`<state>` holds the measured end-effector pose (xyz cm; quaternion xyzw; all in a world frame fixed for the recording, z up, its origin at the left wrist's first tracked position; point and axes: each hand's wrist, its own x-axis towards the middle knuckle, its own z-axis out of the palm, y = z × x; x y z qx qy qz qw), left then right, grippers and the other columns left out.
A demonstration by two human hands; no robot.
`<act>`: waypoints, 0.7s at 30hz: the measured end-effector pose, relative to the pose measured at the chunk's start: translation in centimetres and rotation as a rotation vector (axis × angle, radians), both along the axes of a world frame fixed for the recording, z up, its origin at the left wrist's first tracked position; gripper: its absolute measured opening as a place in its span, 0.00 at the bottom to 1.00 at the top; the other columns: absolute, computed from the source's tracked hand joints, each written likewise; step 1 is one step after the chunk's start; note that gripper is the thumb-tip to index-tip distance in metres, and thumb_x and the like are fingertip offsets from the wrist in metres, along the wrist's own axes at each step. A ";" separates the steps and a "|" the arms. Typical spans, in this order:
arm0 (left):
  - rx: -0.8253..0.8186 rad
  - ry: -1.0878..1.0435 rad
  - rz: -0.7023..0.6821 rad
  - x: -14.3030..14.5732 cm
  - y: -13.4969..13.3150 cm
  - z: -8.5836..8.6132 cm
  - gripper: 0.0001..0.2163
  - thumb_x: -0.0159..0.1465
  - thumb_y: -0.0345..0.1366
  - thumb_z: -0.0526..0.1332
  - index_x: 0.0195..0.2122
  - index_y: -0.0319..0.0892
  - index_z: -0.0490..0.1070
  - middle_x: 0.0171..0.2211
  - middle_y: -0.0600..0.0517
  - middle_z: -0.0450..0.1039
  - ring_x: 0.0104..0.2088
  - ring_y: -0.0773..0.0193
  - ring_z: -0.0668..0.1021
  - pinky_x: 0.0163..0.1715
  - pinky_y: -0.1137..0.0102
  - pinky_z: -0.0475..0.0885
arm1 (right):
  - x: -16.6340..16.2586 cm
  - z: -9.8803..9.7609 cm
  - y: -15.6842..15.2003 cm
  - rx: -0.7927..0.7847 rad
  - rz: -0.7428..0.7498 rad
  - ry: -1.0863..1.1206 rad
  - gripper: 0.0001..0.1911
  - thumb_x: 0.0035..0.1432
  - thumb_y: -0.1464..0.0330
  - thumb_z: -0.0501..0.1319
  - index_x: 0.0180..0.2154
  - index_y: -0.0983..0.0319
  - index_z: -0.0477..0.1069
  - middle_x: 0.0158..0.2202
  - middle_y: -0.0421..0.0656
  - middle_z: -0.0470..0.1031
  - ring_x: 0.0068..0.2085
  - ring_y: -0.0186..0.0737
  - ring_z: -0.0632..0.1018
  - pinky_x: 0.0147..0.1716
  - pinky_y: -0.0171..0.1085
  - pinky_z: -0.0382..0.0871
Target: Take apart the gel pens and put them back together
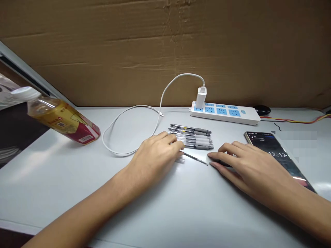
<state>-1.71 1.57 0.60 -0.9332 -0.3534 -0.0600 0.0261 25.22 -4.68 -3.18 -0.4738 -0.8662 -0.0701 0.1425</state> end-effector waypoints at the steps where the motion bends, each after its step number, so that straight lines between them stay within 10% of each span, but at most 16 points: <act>1: 0.007 0.005 -0.007 0.0 -0.1 0.0 0.06 0.73 0.32 0.59 0.39 0.42 0.75 0.37 0.51 0.76 0.36 0.59 0.75 0.29 0.68 0.63 | 0.0 -0.1 0.0 -0.009 -0.001 -0.007 0.19 0.77 0.63 0.50 0.46 0.57 0.80 0.37 0.45 0.77 0.36 0.46 0.78 0.36 0.45 0.63; 21: 0.047 0.210 -0.005 -0.1 -0.1 0.4 0.08 0.67 0.21 0.60 0.37 0.42 0.74 0.39 0.50 0.76 0.38 0.57 0.76 0.32 0.64 0.67 | 0.0 1.3 0.5 0.084 0.037 0.102 0.13 0.73 0.67 0.55 0.40 0.58 0.78 0.39 0.44 0.82 0.38 0.45 0.81 0.36 0.42 0.68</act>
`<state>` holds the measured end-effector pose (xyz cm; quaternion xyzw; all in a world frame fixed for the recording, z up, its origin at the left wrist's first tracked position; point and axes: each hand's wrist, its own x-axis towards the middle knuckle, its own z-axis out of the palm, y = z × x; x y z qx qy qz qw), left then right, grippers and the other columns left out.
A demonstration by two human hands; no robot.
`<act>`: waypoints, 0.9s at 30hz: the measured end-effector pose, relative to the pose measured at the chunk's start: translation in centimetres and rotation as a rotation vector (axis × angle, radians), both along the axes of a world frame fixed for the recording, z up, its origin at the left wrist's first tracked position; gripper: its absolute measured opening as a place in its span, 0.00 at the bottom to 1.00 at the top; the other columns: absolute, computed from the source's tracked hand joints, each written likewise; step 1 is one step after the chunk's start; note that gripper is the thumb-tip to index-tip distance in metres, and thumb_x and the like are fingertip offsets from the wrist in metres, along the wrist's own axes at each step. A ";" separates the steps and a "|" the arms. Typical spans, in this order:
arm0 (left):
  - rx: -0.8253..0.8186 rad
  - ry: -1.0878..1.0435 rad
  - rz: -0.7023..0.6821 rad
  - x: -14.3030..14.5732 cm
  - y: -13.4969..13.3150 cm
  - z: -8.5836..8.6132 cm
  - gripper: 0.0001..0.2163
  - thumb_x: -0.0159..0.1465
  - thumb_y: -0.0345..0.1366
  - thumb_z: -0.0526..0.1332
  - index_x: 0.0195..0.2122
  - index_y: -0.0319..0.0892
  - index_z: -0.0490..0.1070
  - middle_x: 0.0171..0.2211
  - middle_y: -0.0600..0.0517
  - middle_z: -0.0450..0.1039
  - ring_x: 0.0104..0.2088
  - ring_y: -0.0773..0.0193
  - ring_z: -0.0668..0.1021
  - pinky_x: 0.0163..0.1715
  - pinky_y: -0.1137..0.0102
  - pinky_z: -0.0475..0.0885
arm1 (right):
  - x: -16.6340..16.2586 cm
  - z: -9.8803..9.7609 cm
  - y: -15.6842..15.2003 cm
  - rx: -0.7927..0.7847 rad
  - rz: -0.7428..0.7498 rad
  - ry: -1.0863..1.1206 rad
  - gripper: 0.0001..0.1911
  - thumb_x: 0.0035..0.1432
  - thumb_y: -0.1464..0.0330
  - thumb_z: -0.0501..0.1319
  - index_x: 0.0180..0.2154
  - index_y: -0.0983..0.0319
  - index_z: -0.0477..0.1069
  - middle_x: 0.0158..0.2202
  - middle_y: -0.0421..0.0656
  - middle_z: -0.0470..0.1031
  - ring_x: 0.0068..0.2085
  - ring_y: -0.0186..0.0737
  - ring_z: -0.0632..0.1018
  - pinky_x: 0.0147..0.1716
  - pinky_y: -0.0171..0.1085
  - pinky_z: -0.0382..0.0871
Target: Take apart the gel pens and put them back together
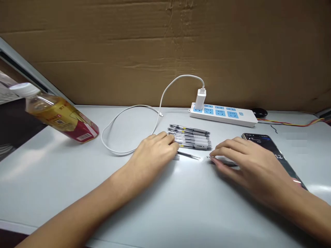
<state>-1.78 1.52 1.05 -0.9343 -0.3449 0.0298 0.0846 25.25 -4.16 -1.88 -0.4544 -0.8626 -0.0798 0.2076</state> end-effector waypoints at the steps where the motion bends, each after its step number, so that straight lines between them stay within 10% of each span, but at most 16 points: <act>1: -0.003 0.005 0.015 -0.1 0.1 0.0 0.08 0.67 0.21 0.60 0.37 0.42 0.73 0.39 0.50 0.76 0.37 0.57 0.76 0.32 0.65 0.66 | 0.3 0.1 0.0 -0.001 -0.035 0.017 0.12 0.73 0.66 0.55 0.40 0.58 0.77 0.39 0.44 0.83 0.37 0.46 0.81 0.34 0.42 0.69; 10: -0.053 -0.089 0.001 -0.2 0.0 0.6 0.07 0.73 0.36 0.63 0.36 0.42 0.71 0.35 0.52 0.75 0.34 0.60 0.75 0.29 0.67 0.63 | 1.3 0.1 0.1 -0.059 -0.123 0.090 0.19 0.73 0.71 0.50 0.55 0.54 0.76 0.48 0.43 0.86 0.43 0.50 0.86 0.33 0.45 0.75; 16: -0.025 -0.066 0.056 -1.1 0.6 2.2 0.09 0.68 0.22 0.59 0.35 0.42 0.71 0.33 0.54 0.72 0.30 0.63 0.72 0.27 0.68 0.57 | 0.7 0.4 -0.4 -0.150 -0.128 0.178 0.12 0.74 0.63 0.53 0.47 0.55 0.74 0.43 0.42 0.85 0.37 0.49 0.85 0.35 0.45 0.75; 20: -0.098 -0.142 0.095 -1.4 1.0 2.7 0.07 0.72 0.31 0.62 0.34 0.42 0.73 0.33 0.53 0.75 0.32 0.63 0.75 0.28 0.69 0.60 | -0.3 -0.1 -0.8 -0.294 0.012 0.224 0.10 0.74 0.64 0.56 0.45 0.55 0.75 0.41 0.44 0.83 0.39 0.46 0.82 0.36 0.41 0.73; 27: -0.239 -0.070 -0.047 -1.0 0.5 1.7 0.04 0.71 0.33 0.66 0.37 0.43 0.77 0.37 0.52 0.78 0.37 0.61 0.79 0.35 0.69 0.68 | 0.2 -0.5 -0.4 -0.070 -0.039 -0.025 0.16 0.73 0.57 0.57 0.40 0.51 0.83 0.37 0.46 0.76 0.34 0.46 0.75 0.34 0.44 0.65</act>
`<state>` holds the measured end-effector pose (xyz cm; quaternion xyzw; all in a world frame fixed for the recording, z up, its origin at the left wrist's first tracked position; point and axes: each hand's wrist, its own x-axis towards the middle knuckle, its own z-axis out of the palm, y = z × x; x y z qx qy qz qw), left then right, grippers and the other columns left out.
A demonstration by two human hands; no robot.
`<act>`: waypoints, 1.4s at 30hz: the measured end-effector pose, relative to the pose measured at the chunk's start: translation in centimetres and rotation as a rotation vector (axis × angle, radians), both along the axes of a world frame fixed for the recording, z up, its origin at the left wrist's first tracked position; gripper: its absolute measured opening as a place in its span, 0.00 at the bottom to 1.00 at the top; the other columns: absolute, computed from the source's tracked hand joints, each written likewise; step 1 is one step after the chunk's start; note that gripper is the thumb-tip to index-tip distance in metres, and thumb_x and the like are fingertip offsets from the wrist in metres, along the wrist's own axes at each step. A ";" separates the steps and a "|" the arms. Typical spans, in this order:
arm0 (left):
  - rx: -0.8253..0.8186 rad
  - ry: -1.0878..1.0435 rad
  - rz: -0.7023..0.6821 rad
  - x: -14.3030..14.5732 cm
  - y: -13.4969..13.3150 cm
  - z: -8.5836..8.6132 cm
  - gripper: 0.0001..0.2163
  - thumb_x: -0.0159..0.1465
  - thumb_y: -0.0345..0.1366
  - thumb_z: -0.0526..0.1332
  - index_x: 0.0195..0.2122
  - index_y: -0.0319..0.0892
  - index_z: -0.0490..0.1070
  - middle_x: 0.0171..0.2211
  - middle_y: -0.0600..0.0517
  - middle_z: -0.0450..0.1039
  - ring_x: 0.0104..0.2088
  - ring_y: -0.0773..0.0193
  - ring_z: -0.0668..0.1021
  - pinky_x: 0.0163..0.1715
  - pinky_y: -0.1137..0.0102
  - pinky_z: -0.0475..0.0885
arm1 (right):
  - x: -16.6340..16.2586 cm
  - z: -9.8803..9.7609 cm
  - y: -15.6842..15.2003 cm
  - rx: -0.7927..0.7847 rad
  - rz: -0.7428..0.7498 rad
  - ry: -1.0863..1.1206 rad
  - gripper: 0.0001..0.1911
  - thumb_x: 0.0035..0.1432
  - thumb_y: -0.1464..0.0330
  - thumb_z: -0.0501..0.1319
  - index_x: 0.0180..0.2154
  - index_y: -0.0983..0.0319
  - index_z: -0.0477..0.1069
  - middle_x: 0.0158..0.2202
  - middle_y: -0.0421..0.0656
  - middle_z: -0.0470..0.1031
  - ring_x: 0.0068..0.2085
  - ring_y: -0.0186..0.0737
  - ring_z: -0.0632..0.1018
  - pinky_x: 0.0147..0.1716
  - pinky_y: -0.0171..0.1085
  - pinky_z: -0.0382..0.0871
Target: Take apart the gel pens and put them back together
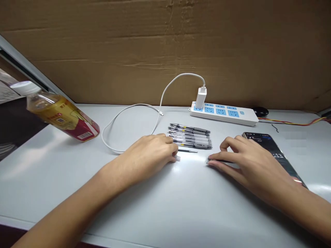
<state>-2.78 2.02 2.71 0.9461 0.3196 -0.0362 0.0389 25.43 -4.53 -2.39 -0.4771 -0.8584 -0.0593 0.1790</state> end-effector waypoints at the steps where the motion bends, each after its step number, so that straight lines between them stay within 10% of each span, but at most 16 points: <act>1: -0.009 -0.007 -0.013 0.1 -0.1 -0.1 0.04 0.71 0.34 0.65 0.38 0.43 0.77 0.38 0.52 0.78 0.38 0.61 0.79 0.35 0.69 0.68 | 0.4 0.2 0.1 -0.003 0.000 -0.008 0.18 0.74 0.56 0.56 0.41 0.51 0.83 0.37 0.45 0.76 0.34 0.46 0.75 0.34 0.44 0.66; 11: 0.006 -0.109 -0.160 0.8 -0.5 -1.4 0.07 0.72 0.38 0.64 0.37 0.43 0.76 0.34 0.53 0.76 0.32 0.63 0.76 0.31 0.68 0.65 | 3.7 0.6 1.1 -0.157 -0.052 -0.099 0.16 0.74 0.61 0.51 0.46 0.52 0.78 0.42 0.42 0.83 0.34 0.46 0.83 0.25 0.41 0.69; 21: 0.184 -0.115 0.035 0.8 0.3 -1.5 0.09 0.75 0.32 0.56 0.38 0.41 0.75 0.36 0.51 0.76 0.36 0.61 0.77 0.32 0.69 0.65 | 4.1 2.1 0.0 -0.386 0.155 0.018 0.11 0.72 0.61 0.57 0.44 0.46 0.80 0.40 0.38 0.84 0.36 0.44 0.84 0.31 0.41 0.78; 29: 0.223 0.006 0.017 1.0 0.4 -2.5 0.07 0.73 0.29 0.58 0.38 0.41 0.74 0.37 0.50 0.76 0.36 0.59 0.77 0.32 0.67 0.67 | 2.1 0.6 0.7 -0.135 0.056 -0.042 0.17 0.75 0.64 0.51 0.48 0.53 0.80 0.42 0.44 0.82 0.35 0.45 0.83 0.28 0.40 0.73; 42: 0.298 -0.059 -0.045 1.0 0.3 -2.1 0.06 0.71 0.27 0.58 0.38 0.41 0.72 0.36 0.51 0.76 0.37 0.58 0.78 0.35 0.66 0.69 | 0.9 0.2 0.8 -0.186 0.054 0.060 0.17 0.76 0.63 0.50 0.37 0.55 0.74 0.36 0.42 0.81 0.29 0.41 0.81 0.24 0.38 0.71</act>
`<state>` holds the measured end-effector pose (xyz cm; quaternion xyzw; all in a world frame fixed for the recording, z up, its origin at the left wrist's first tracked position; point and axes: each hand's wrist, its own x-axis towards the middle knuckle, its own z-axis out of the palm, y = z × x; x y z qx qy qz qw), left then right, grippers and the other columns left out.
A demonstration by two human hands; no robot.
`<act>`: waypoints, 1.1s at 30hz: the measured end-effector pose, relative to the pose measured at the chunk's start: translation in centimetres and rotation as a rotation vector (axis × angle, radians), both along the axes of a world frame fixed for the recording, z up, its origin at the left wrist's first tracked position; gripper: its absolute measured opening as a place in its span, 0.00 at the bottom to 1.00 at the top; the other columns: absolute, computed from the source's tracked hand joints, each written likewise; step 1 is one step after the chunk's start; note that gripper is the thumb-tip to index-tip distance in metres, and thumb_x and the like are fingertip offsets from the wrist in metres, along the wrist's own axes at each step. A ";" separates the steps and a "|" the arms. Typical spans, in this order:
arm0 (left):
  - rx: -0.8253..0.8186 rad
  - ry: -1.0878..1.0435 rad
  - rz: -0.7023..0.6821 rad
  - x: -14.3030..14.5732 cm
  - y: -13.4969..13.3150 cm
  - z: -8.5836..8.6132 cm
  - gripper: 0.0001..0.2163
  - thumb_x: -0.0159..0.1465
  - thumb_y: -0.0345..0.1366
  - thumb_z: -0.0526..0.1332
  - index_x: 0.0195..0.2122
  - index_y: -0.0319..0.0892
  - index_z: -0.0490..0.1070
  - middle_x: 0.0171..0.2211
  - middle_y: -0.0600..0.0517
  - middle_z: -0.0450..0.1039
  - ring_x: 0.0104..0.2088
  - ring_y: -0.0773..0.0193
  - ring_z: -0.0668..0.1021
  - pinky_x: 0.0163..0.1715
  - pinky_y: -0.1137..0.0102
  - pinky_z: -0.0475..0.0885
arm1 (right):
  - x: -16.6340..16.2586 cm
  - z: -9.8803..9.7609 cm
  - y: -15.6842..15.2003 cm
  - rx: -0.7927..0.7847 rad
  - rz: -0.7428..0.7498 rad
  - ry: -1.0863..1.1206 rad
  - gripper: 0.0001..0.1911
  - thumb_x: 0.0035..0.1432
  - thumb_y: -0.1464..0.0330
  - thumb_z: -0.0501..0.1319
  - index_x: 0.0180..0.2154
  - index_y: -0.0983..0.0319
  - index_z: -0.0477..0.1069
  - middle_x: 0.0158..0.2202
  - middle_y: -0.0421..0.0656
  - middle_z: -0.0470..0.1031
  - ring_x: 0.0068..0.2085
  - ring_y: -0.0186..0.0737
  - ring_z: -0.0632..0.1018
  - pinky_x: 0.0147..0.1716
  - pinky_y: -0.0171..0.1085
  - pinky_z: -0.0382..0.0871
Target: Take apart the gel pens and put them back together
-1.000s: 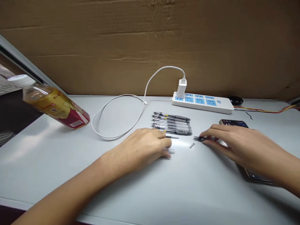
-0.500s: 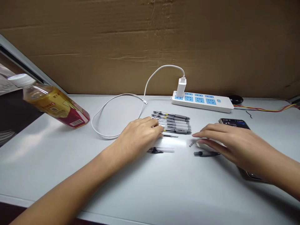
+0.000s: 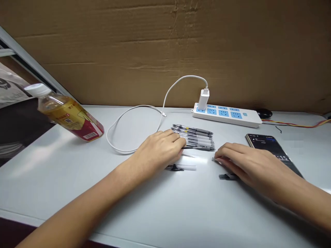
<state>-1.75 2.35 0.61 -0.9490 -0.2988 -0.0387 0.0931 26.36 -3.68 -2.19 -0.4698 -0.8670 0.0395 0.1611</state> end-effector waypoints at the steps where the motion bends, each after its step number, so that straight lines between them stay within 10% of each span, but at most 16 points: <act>1: -0.002 -0.037 -0.021 0.0 0.0 -0.1 0.05 0.71 0.28 0.58 0.38 0.41 0.72 0.35 0.51 0.76 0.36 0.59 0.77 0.34 0.66 0.69 | 0.0 -0.1 -0.1 -0.008 -0.013 0.022 0.15 0.75 0.64 0.51 0.38 0.55 0.74 0.36 0.42 0.82 0.30 0.41 0.81 0.25 0.38 0.72; 33: -0.047 -0.181 -0.162 0.2 -0.4 -0.4 0.09 0.73 0.29 0.55 0.37 0.42 0.73 0.33 0.53 0.78 0.31 0.61 0.78 0.32 0.67 0.68 | -0.7 1.2 -1.2 -0.212 -0.092 0.559 0.04 0.66 0.64 0.65 0.39 0.53 0.80 0.40 0.40 0.87 0.39 0.45 0.87 0.39 0.39 0.84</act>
